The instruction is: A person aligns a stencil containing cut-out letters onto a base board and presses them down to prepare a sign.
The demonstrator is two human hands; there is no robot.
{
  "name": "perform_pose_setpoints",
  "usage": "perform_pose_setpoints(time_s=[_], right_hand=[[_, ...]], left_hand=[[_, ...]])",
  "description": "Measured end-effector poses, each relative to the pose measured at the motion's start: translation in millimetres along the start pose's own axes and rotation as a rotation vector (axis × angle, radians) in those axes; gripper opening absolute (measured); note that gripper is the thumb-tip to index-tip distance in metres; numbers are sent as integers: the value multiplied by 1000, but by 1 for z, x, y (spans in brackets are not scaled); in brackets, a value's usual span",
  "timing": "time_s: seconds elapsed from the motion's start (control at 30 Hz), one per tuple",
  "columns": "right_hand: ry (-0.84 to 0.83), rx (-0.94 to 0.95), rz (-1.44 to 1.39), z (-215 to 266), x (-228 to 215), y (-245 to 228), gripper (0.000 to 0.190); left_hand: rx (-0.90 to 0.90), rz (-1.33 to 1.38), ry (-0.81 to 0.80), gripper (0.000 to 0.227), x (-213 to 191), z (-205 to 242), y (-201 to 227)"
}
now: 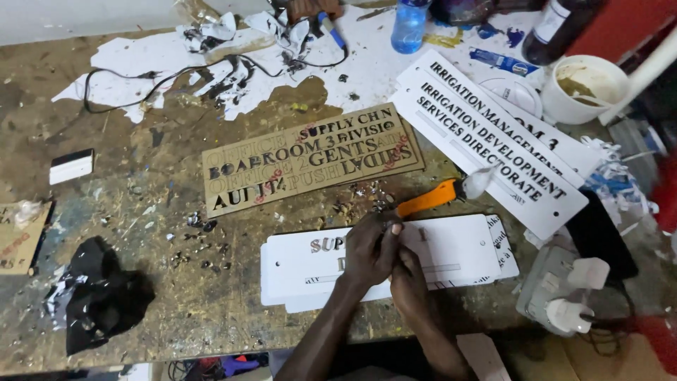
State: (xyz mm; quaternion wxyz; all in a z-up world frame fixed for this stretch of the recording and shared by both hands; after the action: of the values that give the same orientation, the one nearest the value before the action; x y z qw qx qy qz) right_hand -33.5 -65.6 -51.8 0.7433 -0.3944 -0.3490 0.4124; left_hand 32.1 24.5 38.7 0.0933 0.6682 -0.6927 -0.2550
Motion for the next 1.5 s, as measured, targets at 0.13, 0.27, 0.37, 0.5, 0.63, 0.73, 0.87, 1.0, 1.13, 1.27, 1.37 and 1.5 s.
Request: perform_pose_setpoints(time_s=[0.13, 0.27, 0.37, 0.5, 0.63, 0.73, 0.87, 1.0, 1.13, 1.27, 1.37, 1.5], right_hand=[[-166, -118, 253, 20, 20, -63, 46], [-103, -237, 375, 18, 22, -83, 50], [-88, -272, 362, 4, 21, -87, 42], [18, -323, 498, -35, -3, -93, 39], [138, -450, 623, -85, -22, -126, 41], [253, -654, 912, -124, -26, -141, 41], [309, -626, 1204, -180, -41, -120, 45], [280, -777, 1259, -174, -34, -121, 46], [255, -671, 1341, -209, -52, -93, 53], [291, -844, 1289, -208, -46, -93, 39], [204, -695, 1092, -200, -48, -94, 37], [-44, -237, 574, -157, -38, -139, 43]], left_hand=[[-26, -100, -19, 27, -43, 7, -33], [-325, -180, -64, 21, -80, 9, -59], [-476, -166, -120, 27, -104, -6, -61], [-484, -161, -270, 32, -113, -12, -69], [-320, -305, -433, 37, -118, -7, -81], [-351, -412, -510, 49, -112, 6, -102], [-510, -435, -559, 56, -109, 18, -116], [-552, -377, -537, 52, -110, 27, -119], [-542, -423, -559, 51, -106, 35, -135], [-494, -432, -533, 58, -103, 44, -147], [-466, -438, -528, 59, -107, 45, -137], [-329, -416, -432, 51, -114, 31, -123]])
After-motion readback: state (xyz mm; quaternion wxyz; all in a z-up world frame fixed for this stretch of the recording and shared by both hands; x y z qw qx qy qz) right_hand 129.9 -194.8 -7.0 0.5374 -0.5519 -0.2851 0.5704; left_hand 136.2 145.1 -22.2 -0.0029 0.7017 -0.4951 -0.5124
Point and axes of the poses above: each hand's wrist, its own z-axis away from the middle knuckle, its own x-axis out of the palm, y = z × x, the point moved 3 cm from there along -z, towards the middle knuckle, and after that the axes turned 12 degrees about x, right-handed, at the moved point
